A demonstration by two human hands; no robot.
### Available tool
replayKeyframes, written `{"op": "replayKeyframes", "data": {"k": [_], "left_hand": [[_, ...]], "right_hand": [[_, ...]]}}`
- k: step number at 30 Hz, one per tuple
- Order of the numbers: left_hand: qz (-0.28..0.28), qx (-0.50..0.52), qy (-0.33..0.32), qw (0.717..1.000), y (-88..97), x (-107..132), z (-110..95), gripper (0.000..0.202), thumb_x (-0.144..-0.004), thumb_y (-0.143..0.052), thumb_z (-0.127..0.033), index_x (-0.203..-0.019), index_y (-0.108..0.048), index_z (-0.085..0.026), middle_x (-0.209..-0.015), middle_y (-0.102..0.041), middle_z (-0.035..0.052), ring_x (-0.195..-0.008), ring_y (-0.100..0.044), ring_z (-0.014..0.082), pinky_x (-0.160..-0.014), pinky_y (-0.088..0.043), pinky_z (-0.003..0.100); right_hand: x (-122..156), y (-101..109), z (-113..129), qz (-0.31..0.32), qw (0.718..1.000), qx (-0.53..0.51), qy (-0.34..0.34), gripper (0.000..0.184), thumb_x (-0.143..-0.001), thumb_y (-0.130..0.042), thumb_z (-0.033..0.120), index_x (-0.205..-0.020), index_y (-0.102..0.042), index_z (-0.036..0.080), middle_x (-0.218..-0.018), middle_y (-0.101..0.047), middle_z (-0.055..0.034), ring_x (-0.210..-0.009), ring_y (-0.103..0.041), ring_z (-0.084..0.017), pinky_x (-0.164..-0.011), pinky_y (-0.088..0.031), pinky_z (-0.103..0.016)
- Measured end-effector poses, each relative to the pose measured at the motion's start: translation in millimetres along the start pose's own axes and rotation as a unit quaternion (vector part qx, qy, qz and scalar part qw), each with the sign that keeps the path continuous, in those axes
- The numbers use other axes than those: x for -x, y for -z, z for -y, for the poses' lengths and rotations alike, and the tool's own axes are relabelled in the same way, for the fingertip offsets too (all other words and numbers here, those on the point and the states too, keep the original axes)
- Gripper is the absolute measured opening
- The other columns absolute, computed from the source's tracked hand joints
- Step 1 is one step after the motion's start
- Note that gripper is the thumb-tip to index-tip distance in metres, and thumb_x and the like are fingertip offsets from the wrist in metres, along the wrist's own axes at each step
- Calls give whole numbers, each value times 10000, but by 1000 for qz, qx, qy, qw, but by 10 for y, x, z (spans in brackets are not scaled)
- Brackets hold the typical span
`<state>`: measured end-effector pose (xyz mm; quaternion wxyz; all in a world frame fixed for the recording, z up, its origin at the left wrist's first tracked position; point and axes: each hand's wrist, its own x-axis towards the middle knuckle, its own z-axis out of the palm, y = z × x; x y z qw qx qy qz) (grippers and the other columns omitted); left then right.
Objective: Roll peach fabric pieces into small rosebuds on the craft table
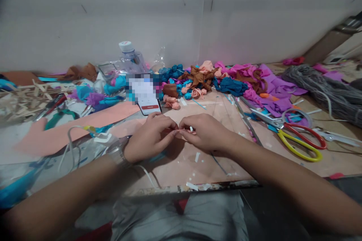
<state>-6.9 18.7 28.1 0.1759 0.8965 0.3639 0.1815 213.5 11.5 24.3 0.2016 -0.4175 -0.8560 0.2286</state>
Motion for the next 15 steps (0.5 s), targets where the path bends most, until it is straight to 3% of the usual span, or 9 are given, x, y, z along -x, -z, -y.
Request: {"op": "replayKeyframes", "data": {"k": [15], "left_hand": [[-18,21,12,1000,24,-8,-19,187,-959,-560,-292,-876,-706,-212,-813,-717,-10,-809,-589,186,-867,-368,373]], "right_hand": [[7,-48,28,-51,998,-29,-12,153,-932,-641,328,-906,-715,197,-823,-712,-3,-738,-603,-134,-660,-390,-243]]}}
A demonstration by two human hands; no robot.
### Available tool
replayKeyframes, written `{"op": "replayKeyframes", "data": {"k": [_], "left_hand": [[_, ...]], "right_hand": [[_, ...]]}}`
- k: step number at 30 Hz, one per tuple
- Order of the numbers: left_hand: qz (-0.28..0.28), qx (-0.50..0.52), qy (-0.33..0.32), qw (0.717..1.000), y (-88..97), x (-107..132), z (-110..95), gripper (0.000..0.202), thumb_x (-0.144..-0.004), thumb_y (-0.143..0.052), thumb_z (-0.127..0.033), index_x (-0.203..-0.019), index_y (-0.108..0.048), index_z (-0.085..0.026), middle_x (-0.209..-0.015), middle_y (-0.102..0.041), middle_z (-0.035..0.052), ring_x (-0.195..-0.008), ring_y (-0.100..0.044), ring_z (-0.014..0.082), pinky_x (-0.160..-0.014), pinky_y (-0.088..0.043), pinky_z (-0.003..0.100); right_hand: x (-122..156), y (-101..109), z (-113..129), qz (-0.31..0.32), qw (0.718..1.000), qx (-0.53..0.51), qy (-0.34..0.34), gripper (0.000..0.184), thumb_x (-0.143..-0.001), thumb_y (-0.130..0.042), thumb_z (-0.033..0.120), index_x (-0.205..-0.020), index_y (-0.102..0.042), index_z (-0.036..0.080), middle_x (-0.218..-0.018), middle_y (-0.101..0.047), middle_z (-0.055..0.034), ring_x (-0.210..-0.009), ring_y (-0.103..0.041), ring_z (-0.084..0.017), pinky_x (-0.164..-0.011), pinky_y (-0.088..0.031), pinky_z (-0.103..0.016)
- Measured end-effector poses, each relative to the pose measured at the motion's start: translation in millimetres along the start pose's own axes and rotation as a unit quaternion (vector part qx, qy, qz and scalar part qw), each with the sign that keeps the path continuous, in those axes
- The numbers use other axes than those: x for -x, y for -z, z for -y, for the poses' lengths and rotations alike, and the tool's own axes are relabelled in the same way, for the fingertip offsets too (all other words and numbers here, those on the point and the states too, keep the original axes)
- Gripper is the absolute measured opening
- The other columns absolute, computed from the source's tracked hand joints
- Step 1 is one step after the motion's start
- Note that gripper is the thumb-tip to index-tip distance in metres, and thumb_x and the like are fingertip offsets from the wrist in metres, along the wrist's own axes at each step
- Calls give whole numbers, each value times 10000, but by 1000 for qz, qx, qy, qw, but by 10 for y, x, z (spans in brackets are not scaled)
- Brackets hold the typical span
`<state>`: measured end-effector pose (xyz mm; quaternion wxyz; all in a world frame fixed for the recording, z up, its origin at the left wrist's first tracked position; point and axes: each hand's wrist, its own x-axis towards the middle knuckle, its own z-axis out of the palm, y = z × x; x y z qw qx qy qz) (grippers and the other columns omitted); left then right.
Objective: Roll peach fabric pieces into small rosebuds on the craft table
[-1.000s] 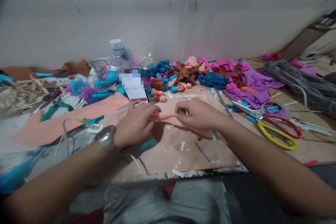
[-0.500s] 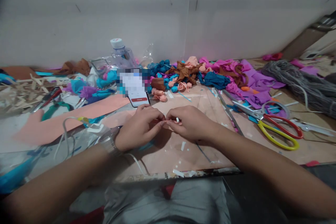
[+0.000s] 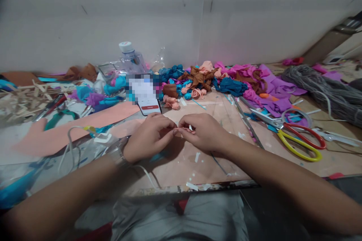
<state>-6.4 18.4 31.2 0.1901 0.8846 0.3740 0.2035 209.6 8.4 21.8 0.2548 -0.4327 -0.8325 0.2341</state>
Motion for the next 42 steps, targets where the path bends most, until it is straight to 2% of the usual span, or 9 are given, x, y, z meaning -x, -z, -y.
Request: {"op": "replayKeyframes", "data": {"k": [6,11,17,22,27,30,33,37,42], "left_hand": [[-5,26,23,999,-1,-9,9,212,-953,-562,-286,-827,-709,-200,-756,-699,-5,-754,-579,171,-746,-380,323],[32,134,47,989,17,-17,18,238,-965,-519,-280,-854,-706,-185,-799,-719,1,-717,-617,142,-666,-412,273],[51,198,87,975,17,-17,51,218,-948,-495,-255,-890,-691,-181,-862,-730,2,-772,-649,151,-688,-460,258],[77,233,113,963,43,-25,43,180,-922,-512,-242,-882,-673,-171,-854,-726,9,-780,-650,161,-692,-477,257],[79,253,114,957,85,-48,5,240,-944,-486,-255,-826,-669,-155,-819,-728,17,-729,-640,145,-668,-469,242],[75,240,108,962,77,-47,18,249,-956,-489,-279,-836,-673,-161,-827,-735,19,-714,-640,144,-649,-461,245],[46,177,80,980,59,-33,27,226,-947,-513,-266,-851,-697,-177,-840,-738,20,-757,-644,162,-689,-457,272],[-19,24,13,999,44,-15,-6,193,-929,-557,-247,-823,-710,-198,-807,-718,21,-821,-607,196,-846,-415,365],[-48,-101,-39,993,20,-9,-35,198,-956,-535,-272,-840,-675,-193,-771,-685,22,-859,-580,216,-992,-311,471]], "right_hand": [[-4,-22,-21,-28,999,12,16,92,-907,-656,268,-901,-714,195,-811,-710,2,-701,-591,-122,-646,-383,-236],[17,-45,3,-67,996,15,48,80,-902,-661,249,-875,-714,195,-780,-698,4,-659,-573,-111,-634,-372,-234],[31,-63,-11,-89,991,34,95,107,-914,-645,265,-866,-715,201,-720,-680,1,-648,-575,-123,-630,-372,-246],[11,-57,-22,-76,983,77,146,185,-957,-591,271,-824,-690,188,-749,-691,-27,-695,-601,-144,-653,-399,-266],[6,-56,-17,-73,980,90,163,143,-962,-583,230,-925,-717,199,-816,-720,-35,-747,-632,-153,-709,-437,-277],[5,-75,-26,-78,985,64,143,126,-937,-593,197,-956,-718,202,-864,-717,-42,-799,-641,-163,-731,-449,-284],[-12,-96,-23,-92,991,3,98,78,-905,-638,222,-900,-713,199,-862,-682,-41,-787,-617,-160,-723,-457,-282],[-40,-104,11,-100,992,-74,26,58,-853,-695,235,-821,-711,190,-846,-663,-35,-706,-570,-138,-644,-440,-267],[-61,-90,66,-73,985,-133,-79,51,-804,-686,200,-763,-691,170,-806,-656,-20,-678,-546,-126,-605,-407,-253]]}}
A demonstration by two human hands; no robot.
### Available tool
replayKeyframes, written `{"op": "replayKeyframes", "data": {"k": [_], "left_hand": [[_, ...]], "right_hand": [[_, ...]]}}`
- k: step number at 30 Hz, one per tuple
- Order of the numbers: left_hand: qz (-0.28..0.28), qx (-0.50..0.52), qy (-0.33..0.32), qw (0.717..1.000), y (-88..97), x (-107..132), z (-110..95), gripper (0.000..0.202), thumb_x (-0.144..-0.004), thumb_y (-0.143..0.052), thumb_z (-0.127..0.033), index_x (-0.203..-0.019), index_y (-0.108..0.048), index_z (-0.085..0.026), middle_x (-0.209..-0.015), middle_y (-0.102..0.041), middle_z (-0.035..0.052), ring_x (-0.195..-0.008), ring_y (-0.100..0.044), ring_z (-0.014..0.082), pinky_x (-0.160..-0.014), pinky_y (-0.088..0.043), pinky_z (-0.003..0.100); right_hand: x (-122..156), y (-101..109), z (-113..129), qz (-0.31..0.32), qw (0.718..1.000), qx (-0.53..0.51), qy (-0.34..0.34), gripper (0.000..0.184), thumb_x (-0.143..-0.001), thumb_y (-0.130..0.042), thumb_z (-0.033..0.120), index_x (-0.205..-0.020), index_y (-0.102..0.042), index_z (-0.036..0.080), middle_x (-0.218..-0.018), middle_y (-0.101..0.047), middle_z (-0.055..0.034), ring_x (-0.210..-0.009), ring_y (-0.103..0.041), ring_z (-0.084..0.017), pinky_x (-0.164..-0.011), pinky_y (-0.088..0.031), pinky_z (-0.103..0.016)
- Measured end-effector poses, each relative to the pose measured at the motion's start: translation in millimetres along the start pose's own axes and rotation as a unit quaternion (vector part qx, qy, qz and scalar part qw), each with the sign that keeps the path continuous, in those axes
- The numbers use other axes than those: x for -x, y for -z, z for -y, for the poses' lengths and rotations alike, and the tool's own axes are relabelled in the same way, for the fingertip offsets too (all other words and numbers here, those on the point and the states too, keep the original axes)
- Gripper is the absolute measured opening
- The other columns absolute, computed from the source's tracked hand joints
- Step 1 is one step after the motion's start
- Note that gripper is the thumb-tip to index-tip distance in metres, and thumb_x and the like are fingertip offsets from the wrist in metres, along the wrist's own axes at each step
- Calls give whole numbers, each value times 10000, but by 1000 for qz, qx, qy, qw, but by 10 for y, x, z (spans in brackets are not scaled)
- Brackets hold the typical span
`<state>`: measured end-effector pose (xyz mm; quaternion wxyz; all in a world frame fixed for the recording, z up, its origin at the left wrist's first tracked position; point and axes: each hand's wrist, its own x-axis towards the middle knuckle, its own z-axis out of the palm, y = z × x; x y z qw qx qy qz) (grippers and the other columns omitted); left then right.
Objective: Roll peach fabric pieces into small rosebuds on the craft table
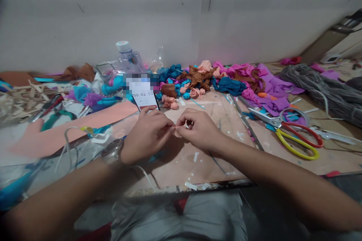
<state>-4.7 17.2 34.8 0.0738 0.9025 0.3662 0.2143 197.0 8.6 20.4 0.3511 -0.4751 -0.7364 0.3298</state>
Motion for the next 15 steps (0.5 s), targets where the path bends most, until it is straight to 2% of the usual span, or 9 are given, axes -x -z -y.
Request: {"op": "replayKeyframes", "data": {"k": [4,9,15], "left_hand": [[-18,-41,-33,998,-8,10,-7,231,-982,-486,-247,-822,-642,-186,-783,-677,26,-890,-581,216,-1005,-298,477],[-29,-57,-48,997,7,21,-9,208,-983,-485,-220,-859,-649,-185,-817,-686,29,-927,-586,214,-1054,-282,489],[-33,-42,-45,998,0,24,-8,237,-1009,-483,-273,-883,-667,-194,-828,-711,30,-935,-582,213,-1063,-286,483]], "right_hand": [[-19,-2,14,29,997,-49,-49,55,-763,-623,146,-733,-664,168,-794,-648,-7,-682,-545,-127,-621,-406,-255],[-30,-4,28,38,997,-55,-31,85,-759,-555,137,-716,-620,171,-780,-620,2,-714,-538,-132,-657,-401,-254],[-15,-12,30,50,996,-69,-31,79,-806,-536,163,-741,-579,179,-733,-557,21,-677,-478,-121,-623,-366,-241]]}}
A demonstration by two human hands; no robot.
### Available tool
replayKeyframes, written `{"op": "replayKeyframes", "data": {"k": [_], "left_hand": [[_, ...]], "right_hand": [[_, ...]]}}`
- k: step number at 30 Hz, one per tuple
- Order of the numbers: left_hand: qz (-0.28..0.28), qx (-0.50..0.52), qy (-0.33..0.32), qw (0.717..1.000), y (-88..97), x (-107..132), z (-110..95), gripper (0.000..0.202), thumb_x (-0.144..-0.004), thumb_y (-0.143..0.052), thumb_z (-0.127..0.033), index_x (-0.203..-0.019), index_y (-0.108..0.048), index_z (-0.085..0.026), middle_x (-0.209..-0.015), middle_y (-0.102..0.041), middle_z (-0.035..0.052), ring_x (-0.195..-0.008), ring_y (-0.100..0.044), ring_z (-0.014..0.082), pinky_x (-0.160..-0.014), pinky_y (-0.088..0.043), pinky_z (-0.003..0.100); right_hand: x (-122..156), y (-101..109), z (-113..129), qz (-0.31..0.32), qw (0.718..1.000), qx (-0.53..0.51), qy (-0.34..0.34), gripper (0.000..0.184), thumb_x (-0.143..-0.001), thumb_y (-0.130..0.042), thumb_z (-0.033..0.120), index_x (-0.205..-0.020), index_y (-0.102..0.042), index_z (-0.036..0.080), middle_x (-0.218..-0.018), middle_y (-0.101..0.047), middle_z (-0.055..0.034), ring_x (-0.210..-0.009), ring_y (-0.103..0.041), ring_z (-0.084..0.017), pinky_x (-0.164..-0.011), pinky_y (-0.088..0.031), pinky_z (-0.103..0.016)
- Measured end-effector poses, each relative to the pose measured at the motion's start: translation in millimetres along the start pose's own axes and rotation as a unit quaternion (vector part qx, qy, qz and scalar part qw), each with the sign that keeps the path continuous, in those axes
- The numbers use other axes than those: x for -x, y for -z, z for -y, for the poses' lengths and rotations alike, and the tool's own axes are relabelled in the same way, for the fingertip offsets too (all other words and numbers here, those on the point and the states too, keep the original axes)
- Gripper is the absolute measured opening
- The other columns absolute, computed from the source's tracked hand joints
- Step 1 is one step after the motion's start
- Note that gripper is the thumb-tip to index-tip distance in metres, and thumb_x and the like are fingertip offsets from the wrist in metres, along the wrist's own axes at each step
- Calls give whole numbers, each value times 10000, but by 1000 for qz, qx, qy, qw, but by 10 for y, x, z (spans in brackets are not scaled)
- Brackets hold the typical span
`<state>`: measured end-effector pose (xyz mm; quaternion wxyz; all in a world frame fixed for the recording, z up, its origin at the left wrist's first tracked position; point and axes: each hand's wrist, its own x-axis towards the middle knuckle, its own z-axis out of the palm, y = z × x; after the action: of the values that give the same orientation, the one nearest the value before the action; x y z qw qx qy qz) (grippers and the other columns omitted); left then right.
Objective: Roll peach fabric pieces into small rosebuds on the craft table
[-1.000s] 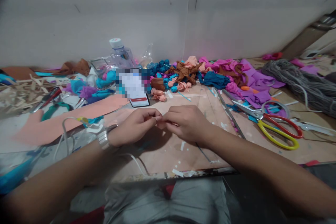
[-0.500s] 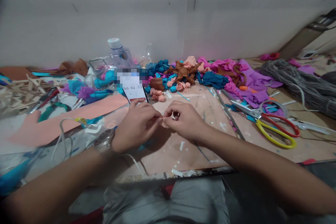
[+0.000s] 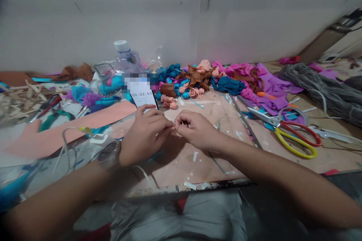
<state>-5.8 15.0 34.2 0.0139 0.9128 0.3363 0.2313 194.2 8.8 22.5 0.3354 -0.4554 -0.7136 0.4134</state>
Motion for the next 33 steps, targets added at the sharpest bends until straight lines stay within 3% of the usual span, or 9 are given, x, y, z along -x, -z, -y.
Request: {"op": "replayKeyframes", "data": {"k": [6,10,14,18,25,27,30,33], "left_hand": [[-6,17,22,1000,27,1,3,227,-994,-484,-269,-868,-660,-200,-823,-702,36,-928,-583,221,-1062,-288,480],[3,30,43,999,62,-10,21,183,-962,-501,-262,-882,-653,-197,-849,-705,39,-934,-588,227,-1055,-285,480],[14,33,56,998,72,-12,38,164,-943,-510,-252,-876,-648,-192,-839,-701,28,-931,-589,224,-1060,-278,477],[23,42,69,996,58,-14,61,162,-921,-515,-249,-840,-644,-192,-819,-696,25,-895,-587,220,-1030,-295,471],[43,61,86,993,43,-28,85,185,-930,-484,-240,-827,-628,-186,-812,-687,30,-862,-585,223,-946,-339,451],[51,67,88,993,33,-27,83,178,-927,-494,-238,-829,-633,-186,-818,-689,27,-859,-577,222,-932,-344,442],[68,83,88,990,4,-20,76,172,-930,-502,-235,-851,-648,-190,-850,-703,26,-884,-576,224,-919,-351,423],[75,89,84,990,-25,-15,69,174,-937,-507,-234,-853,-653,-191,-845,-704,24,-876,-575,220,-908,-353,408]], "right_hand": [[-5,47,-1,5,1000,-1,18,67,-849,-581,191,-795,-620,182,-779,-633,5,-723,-553,-137,-668,-420,-251],[-26,187,14,12,999,35,22,187,-925,-575,301,-873,-702,174,-868,-720,-35,-820,-632,-173,-738,-450,-282],[-33,378,27,52,989,132,28,284,-958,-553,392,-885,-723,177,-841,-724,-34,-782,-636,-175,-685,-423,-276],[-34,511,26,112,978,177,13,339,-930,-593,494,-889,-732,187,-642,-657,2,-592,-566,-142,-557,-350,-257],[-62,630,-27,132,960,240,46,429,-987,-495,494,-748,-684,193,-640,-633,2,-575,-523,-137,-525,-296,-259],[-71,641,-40,127,950,283,44,459,-1000,-472,501,-712,-655,194,-622,-624,-2,-561,-507,-137,-534,-278,-269],[-80,599,-51,68,933,351,51,429,-1001,-486,469,-721,-648,187,-645,-639,-25,-586,-512,-151,-566,-267,-286],[-66,487,-47,38,937,337,86,359,-1006,-488,420,-830,-691,181,-748,-694,-49,-680,-580,-175,-615,-311,-289]]}}
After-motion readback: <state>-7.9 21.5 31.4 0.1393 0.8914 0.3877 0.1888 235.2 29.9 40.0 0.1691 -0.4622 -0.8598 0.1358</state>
